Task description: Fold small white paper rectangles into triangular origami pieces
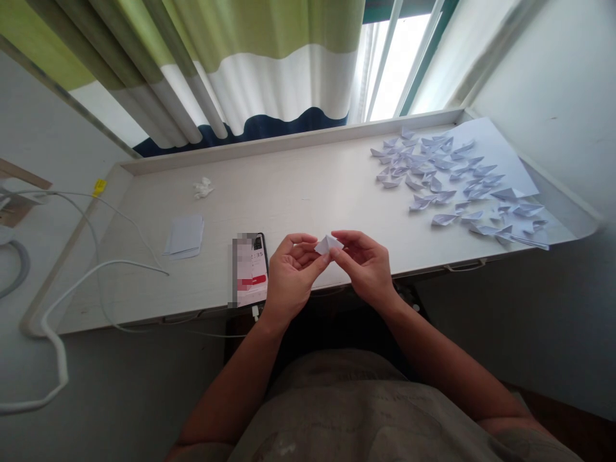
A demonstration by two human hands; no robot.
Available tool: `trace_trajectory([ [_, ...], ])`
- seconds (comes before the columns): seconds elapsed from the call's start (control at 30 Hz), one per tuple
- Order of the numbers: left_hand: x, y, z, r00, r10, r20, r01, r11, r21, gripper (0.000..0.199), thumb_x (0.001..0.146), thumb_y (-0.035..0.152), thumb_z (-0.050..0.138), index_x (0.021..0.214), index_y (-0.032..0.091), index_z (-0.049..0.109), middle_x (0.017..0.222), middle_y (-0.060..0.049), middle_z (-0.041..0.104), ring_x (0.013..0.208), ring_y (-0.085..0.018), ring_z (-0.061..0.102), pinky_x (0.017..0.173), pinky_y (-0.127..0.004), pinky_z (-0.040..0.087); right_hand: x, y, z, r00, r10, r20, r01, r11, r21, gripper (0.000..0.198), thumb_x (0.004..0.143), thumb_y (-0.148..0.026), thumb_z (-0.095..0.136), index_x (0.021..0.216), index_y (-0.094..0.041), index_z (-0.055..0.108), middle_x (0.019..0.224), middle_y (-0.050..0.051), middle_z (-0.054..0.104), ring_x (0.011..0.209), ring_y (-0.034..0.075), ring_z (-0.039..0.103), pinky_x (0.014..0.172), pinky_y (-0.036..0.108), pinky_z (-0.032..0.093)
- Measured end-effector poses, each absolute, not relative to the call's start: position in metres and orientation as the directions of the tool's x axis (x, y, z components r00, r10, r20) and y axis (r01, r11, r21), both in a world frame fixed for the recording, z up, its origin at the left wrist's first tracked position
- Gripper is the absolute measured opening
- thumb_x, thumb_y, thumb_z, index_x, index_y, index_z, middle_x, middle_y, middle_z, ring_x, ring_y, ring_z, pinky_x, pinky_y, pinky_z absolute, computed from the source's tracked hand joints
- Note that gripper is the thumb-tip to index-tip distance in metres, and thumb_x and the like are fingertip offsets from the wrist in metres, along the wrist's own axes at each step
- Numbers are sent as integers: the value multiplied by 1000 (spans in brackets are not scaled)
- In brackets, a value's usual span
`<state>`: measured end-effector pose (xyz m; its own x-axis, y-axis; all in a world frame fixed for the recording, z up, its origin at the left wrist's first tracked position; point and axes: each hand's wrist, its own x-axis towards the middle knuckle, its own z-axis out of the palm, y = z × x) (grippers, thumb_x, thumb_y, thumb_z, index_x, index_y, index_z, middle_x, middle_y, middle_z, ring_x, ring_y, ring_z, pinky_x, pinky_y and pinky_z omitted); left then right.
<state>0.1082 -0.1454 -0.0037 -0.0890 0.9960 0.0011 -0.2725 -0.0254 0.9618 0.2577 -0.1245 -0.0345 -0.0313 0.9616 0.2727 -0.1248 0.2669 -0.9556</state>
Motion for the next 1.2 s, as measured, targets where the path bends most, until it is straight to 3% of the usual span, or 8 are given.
trace_trajectory([
  [0.2,107,-148,-7,-52,999,3,-210,-14,978,51,73,26,99,110,22,64,90,2,76,76,-12,75,74,-23,61,265,-121,-30,-115,947,299,-56,295,-954,21,93,-43,85,93,-23,80,88,3,76,82,19,72,76,34,62],
  [0.37,106,-152,-9,7,999,-47,-153,48,987,34,78,31,97,97,17,72,83,-2,78,78,-15,77,76,-26,63,274,-116,-21,-171,927,333,-2,338,-941,19,93,-40,84,88,-22,82,87,4,77,78,19,73,72,35,61],
  [0.53,107,-153,-11,31,998,-55,-192,60,980,32,79,39,96,85,15,75,78,-6,82,75,-19,80,74,-29,64,277,-116,-14,-244,927,285,-94,270,-958,19,93,-38,85,85,-21,81,83,3,76,70,17,72,67,34,62],
  [0.67,111,-152,-11,-57,997,-44,-232,30,972,33,77,40,98,78,16,76,70,-4,80,66,-17,77,67,-27,63,266,-123,-14,-167,959,229,-240,186,-953,24,90,-40,88,82,-21,78,77,1,72,64,16,70,60,33,63],
  [0.8,117,-154,-9,-91,995,-51,-287,23,958,34,75,41,99,78,16,77,71,-5,81,67,-18,78,69,-30,65,257,-123,-16,-122,990,71,-387,18,-922,31,87,-47,89,80,-21,74,70,-1,71,58,14,65,52,30,59],
  [0.93,116,-157,-9,-70,994,-81,-278,59,959,34,73,42,100,77,16,78,69,-4,79,65,-18,77,67,-29,64,265,-116,-12,23,995,95,-321,98,-942,32,86,-53,88,85,-22,78,77,1,75,74,17,72,71,33,65],
  [1.1,112,-157,-7,-57,995,-82,-257,65,964,31,74,40,100,78,17,79,69,-3,79,66,-16,76,68,-28,63,277,-116,-4,-295,950,101,-189,46,-981,35,86,-52,90,83,-19,77,72,2,76,63,19,73,62,34,62],
  [1.2,111,-156,-6,-50,995,-84,-277,67,959,29,74,38,100,79,17,80,70,-2,79,67,-15,76,69,-27,63,278,-120,-4,-329,935,136,-189,77,-979,36,91,-50,86,81,-19,72,71,3,75,64,19,74,64,34,61],
])
